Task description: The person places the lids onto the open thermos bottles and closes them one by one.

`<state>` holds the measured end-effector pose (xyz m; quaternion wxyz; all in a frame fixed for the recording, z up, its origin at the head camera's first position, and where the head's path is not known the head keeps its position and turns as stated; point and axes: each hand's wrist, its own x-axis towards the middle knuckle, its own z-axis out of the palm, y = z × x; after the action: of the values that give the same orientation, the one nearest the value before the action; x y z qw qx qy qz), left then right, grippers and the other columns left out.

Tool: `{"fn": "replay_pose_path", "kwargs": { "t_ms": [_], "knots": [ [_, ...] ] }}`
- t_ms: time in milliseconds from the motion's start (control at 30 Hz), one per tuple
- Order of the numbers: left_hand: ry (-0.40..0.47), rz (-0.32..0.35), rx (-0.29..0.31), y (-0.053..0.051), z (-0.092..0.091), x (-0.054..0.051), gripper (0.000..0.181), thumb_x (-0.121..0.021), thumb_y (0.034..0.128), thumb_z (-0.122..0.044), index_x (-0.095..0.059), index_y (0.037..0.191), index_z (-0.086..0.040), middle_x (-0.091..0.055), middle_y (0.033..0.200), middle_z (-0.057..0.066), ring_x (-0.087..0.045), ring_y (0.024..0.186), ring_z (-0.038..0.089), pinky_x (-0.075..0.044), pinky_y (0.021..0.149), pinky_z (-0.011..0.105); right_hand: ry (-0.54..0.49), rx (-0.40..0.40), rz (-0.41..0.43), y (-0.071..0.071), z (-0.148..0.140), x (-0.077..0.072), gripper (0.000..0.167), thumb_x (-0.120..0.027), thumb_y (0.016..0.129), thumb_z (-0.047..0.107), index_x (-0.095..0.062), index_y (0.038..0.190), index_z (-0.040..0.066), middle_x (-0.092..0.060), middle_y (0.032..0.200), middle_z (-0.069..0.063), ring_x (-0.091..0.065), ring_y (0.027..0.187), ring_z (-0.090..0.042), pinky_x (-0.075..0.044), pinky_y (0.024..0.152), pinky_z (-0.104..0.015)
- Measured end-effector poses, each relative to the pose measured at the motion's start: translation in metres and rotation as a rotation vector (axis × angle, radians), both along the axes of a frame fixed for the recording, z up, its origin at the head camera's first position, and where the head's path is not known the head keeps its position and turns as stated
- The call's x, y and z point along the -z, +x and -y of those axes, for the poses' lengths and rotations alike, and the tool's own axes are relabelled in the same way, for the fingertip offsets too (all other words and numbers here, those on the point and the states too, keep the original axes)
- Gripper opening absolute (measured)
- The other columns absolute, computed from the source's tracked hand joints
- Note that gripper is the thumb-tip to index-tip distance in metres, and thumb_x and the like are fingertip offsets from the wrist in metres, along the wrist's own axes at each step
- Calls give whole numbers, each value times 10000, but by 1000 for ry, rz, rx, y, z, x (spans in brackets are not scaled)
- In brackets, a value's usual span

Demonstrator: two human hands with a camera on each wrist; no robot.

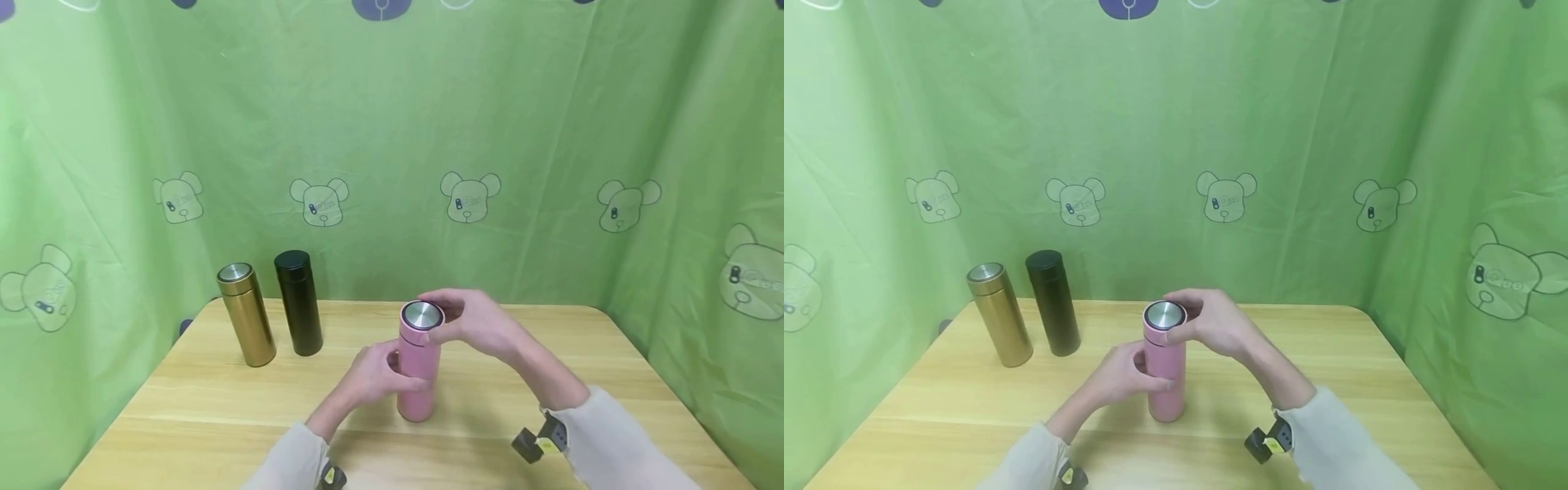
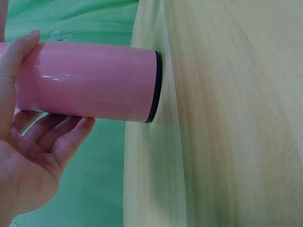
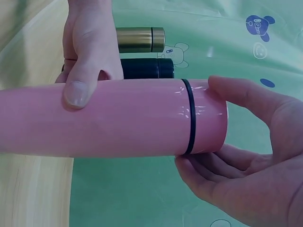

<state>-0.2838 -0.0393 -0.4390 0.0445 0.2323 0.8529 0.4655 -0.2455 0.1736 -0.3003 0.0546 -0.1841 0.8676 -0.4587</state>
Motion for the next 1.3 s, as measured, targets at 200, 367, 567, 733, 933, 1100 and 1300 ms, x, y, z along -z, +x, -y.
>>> {"fn": "replay_pose_path", "kwargs": {
  "t_ms": [200, 367, 567, 733, 933, 1100, 1300],
  "knots": [
    [7, -2, 3, 0, 1, -1, 553, -862, 710, -557, -682, 1188, -344, -733, 1078, -137, -676, 986, 58, -556, 890, 344, -1, 43, -2, 0, 3, -1, 658, -895, 739, 331, -648, 1325, 164, -713, 1226, -19, -654, 1158, -221, -534, 988, -446],
    [-1, -10, 3, 0, 0, 1, 557, -861, 709, -551, -687, 1192, -333, -737, 1084, -126, -677, 995, 64, -556, 896, 349, 6, 89, -32, 2, 5, 2, 674, -917, 705, 368, -664, 1291, 151, -723, 1188, -18, -660, 1118, -212, -548, 953, -423],
    [-19, -23, -4, 0, 0, 0, 548, -859, 710, -549, -690, 1185, -332, -737, 1071, -132, -676, 979, 58, -553, 878, 325, -11, 179, -91, 4, 13, 11, 674, -924, 687, 371, -630, 1225, 91, -697, 1119, -64, -653, 1028, -217, -562, 874, -376],
    [-22, -43, 5, 0, 0, -1, 544, -863, 711, -529, -693, 1177, -304, -737, 1056, -119, -671, 953, 59, -554, 831, 296, -7, 247, -130, 5, 19, 16, 667, -921, 670, 388, -568, 1149, 86, -656, 1049, -74, -626, 950, -223, -542, 802, -338],
    [12, -51, 17, 0, 0, 2, 527, -870, 717, -497, -696, 1176, -306, -739, 1025, -123, -674, 922, 47, -559, 808, 276, 25, 261, -132, 5, 20, 17, 686, -910, 670, 428, -550, 1133, 72, -636, 1037, -91, -607, 932, -235, -525, 765, -323],
    [12, -47, 15, -1, 0, 2, 512, -872, 711, -487, -698, 1160, -314, -741, 1029, -123, -677, 933, 51, -558, 821, 278, 26, 263, -133, 6, 20, 16, 677, -910, 672, 417, -546, 1129, 76, -634, 1038, -89, -606, 934, -231, -524, 770, -322],
    [1, -42, 19, -1, 0, 1, 545, -866, 708, -516, -690, 1189, -330, -734, 1056, -135, -677, 962, 59, -558, 848, 298, 17, 243, -157, 8, 20, 17, 660, -908, 698, 401, -542, 1141, 76, -631, 1055, -83, -600, 946, -226, -530, 787, -328]
  ]
}}
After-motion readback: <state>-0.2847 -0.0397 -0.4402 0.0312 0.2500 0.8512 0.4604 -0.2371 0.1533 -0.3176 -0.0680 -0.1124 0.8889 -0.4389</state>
